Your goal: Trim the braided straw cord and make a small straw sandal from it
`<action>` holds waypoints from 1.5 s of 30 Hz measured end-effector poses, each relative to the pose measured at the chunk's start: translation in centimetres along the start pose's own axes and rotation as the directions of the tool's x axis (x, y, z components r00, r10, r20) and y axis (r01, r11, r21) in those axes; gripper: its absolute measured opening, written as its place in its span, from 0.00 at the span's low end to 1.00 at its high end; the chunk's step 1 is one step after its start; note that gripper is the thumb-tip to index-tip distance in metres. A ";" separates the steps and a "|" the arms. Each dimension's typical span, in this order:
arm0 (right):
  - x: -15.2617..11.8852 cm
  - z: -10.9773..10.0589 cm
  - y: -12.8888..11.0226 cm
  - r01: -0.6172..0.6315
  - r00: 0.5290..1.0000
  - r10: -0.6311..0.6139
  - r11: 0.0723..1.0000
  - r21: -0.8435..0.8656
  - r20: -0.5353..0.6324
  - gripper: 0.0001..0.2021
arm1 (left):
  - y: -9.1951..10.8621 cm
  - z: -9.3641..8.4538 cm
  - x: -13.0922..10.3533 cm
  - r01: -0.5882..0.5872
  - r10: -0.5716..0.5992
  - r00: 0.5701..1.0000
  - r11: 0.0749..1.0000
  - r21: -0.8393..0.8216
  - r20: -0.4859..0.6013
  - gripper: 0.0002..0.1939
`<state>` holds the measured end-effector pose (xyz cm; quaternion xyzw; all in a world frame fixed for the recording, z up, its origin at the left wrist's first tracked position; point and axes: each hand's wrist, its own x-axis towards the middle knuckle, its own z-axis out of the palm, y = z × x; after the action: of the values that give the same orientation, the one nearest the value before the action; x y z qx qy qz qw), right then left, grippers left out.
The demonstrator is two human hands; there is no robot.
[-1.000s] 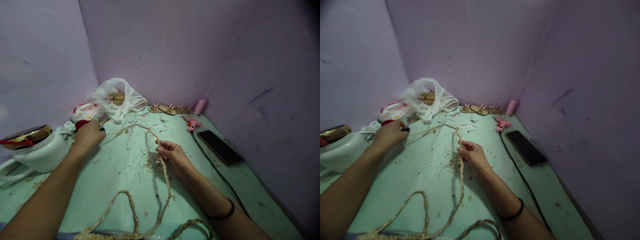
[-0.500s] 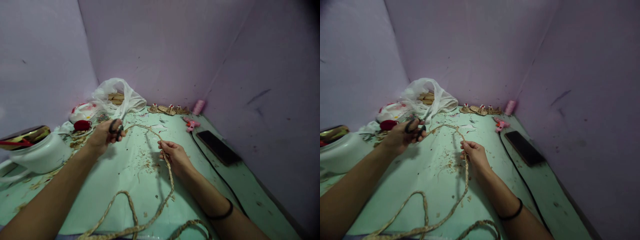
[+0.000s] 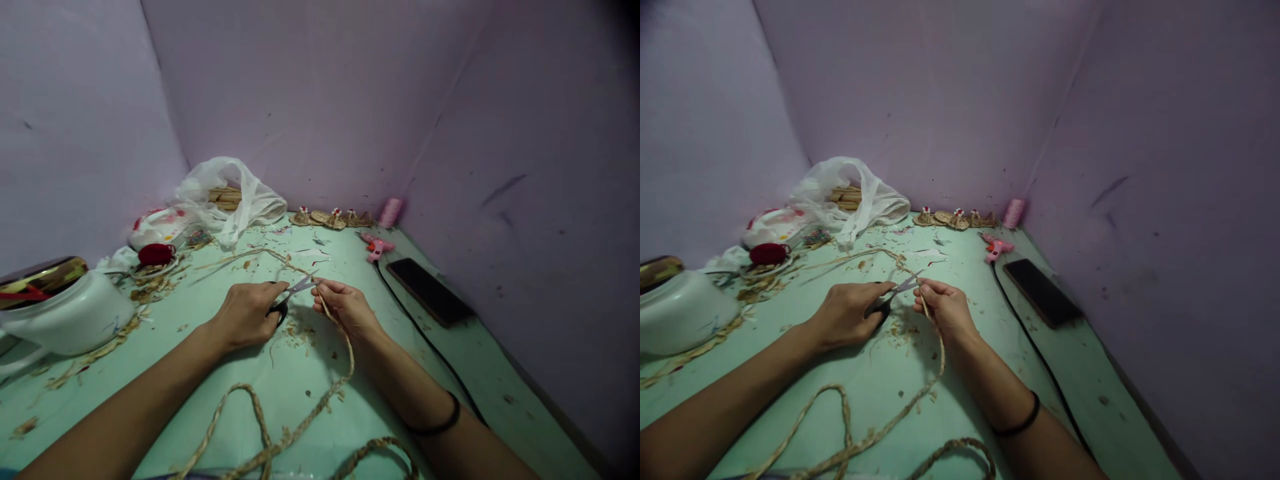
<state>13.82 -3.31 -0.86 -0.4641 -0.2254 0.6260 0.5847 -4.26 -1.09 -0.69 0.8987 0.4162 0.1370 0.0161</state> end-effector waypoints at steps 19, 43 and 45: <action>-0.9 0.7 0.3 0.118 0.993 -0.117 0.988 -0.104 0.018 0.11 | 0.4 0.0 0.0 -0.036 0.031 0.998 0.995 0.089 0.062 0.27; -1.0 0.9 0.2 0.096 0.995 -0.096 0.995 -0.041 0.004 0.12 | 0.3 0.0 0.1 0.059 -0.053 0.996 0.995 -0.079 0.075 0.23; -1.0 0.8 0.2 0.089 0.996 -0.089 0.996 -0.028 -0.019 0.12 | -0.2 -0.4 0.3 0.175 -0.175 0.985 0.981 -0.087 -0.001 0.22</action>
<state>12.94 -4.08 -0.29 -0.4676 -0.2483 0.5918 0.6079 -4.32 -0.71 -0.31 0.8566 0.4874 0.1566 0.0651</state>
